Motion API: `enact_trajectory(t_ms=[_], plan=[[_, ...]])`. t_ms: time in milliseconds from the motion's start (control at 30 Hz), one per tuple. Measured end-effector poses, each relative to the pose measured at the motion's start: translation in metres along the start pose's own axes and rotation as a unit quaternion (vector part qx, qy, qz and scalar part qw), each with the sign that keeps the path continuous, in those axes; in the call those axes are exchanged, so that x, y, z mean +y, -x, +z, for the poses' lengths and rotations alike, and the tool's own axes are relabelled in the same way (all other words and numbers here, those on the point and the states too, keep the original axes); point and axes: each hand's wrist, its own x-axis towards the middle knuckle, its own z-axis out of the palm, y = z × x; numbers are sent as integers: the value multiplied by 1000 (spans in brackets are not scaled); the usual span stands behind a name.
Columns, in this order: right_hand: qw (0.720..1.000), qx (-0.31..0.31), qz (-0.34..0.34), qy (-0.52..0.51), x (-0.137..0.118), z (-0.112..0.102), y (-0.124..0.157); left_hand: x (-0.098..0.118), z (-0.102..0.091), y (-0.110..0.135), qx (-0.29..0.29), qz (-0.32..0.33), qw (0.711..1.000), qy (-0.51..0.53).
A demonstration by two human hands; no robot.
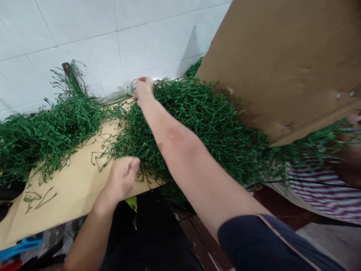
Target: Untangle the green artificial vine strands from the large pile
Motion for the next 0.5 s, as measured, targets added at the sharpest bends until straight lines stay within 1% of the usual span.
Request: enact_trajectory(t_ms=[33, 67, 100, 133, 200, 267, 300, 333, 400, 500], plan=[[998, 53, 16, -12, -4, -8, -6, 0, -3, 6, -28, 6, 1000, -7], [996, 81, 21, -25, -9, -15, -8, -3, -5, 9, -47, -1, 999, -12], [994, 95, 23, -42, -15, -21, -8, -7, -8, 9, -41, -25, 999, -17], [995, 69, 24, -63, -22, -24, -3, -12, -11, 5, -24, -48, 998, -30], [994, -41, 25, -94, -33, -25, 14, -25, -16, -11, 32, -78, 994, -63], [981, -157, 29, -109, -41, -20, 36, -36, -20, -30, 89, -82, 990, -78], [973, -200, 29, -116, -43, -17, 46, -40, -22, -38, 115, -81, 988, -65], [965, -229, 31, -123, -43, -14, 55, -43, -23, -45, 138, -80, 986, -39], [955, -262, 42, -134, -41, -10, 69, -44, -25, -53, 170, -74, 982, 41], [939, -310, 69, -130, -32, -7, 83, -38, -25, -57, 188, -57, 964, 181]])
